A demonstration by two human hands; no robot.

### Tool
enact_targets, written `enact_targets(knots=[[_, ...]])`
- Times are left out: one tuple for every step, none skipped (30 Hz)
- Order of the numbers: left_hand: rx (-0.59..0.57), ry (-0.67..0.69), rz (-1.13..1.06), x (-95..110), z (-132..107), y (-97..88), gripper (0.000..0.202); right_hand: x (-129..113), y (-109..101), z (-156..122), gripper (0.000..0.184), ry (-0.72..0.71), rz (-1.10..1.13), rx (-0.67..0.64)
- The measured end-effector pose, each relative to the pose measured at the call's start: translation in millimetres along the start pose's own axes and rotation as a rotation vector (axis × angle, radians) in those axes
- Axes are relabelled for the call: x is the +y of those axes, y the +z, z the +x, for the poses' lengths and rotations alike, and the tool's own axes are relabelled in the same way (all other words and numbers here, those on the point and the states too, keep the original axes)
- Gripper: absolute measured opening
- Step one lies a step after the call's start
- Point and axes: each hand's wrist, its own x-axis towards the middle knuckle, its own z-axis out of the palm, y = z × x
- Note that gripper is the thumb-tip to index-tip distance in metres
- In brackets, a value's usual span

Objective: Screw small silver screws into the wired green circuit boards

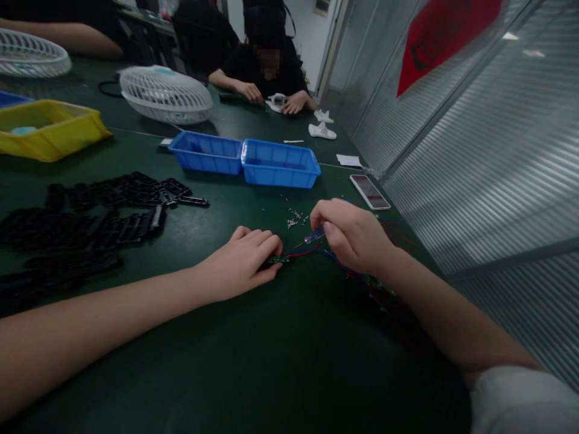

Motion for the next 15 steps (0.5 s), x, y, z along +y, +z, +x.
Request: enact_targets(knots=[[0.004,0.001,0.0,0.1,0.0,0.0,0.013,-0.1,0.5,0.5,0.016,-0.035,0.053,0.006],[0.01,0.002,0.001,-0.1,0.0,0.3,0.013,-0.4,1.6,0.8,0.015,-0.059,0.104,0.017],[0.013,0.002,0.0,-0.5,0.0,0.9,0.013,-0.7,3.3,0.8,0.015,-0.07,0.15,0.036],[0.015,0.001,-0.001,-1.2,0.0,1.5,0.014,-1.1,5.6,0.6,0.016,-0.071,0.189,0.067],[0.015,0.002,-0.004,-1.9,0.1,2.3,0.014,-1.3,8.4,0.0,0.016,-0.069,0.218,0.105],[0.016,0.003,-0.007,-2.6,0.1,2.9,0.015,-1.4,11.4,-0.7,0.016,-0.068,0.241,0.144],[0.016,0.003,-0.009,-3.3,0.1,3.4,0.015,-1.4,14.4,-1.5,0.017,-0.069,0.255,0.181],[0.018,0.005,-0.012,-3.8,0.1,3.7,0.016,-1.1,17.2,-2.3,0.017,-0.072,0.261,0.217],[0.017,0.006,-0.015,-4.0,0.1,3.7,0.016,-0.7,19.6,-3.1,0.017,-0.079,0.26,0.25],[0.013,0.004,-0.017,-4.1,0.0,3.5,0.015,-0.3,21.4,-3.7,0.017,-0.095,0.255,0.274],[0.007,0.001,-0.017,-4.0,0.0,3.3,0.015,0.1,22.3,-4.2,0.018,-0.117,0.249,0.291],[0.004,-0.001,-0.016,-3.9,0.0,3.1,0.015,0.3,22.5,-4.4,0.018,-0.137,0.241,0.295],[0.003,0.0,-0.014,-3.9,0.0,3.0,0.015,0.3,21.8,-4.5,0.018,-0.147,0.235,0.289],[0.005,0.002,-0.01,-4.0,0.0,3.1,0.015,0.1,20.4,-4.3,0.018,-0.149,0.232,0.274],[0.009,0.006,-0.006,-4.2,0.0,3.5,0.015,-0.2,18.3,-3.8,0.019,-0.142,0.235,0.255]])
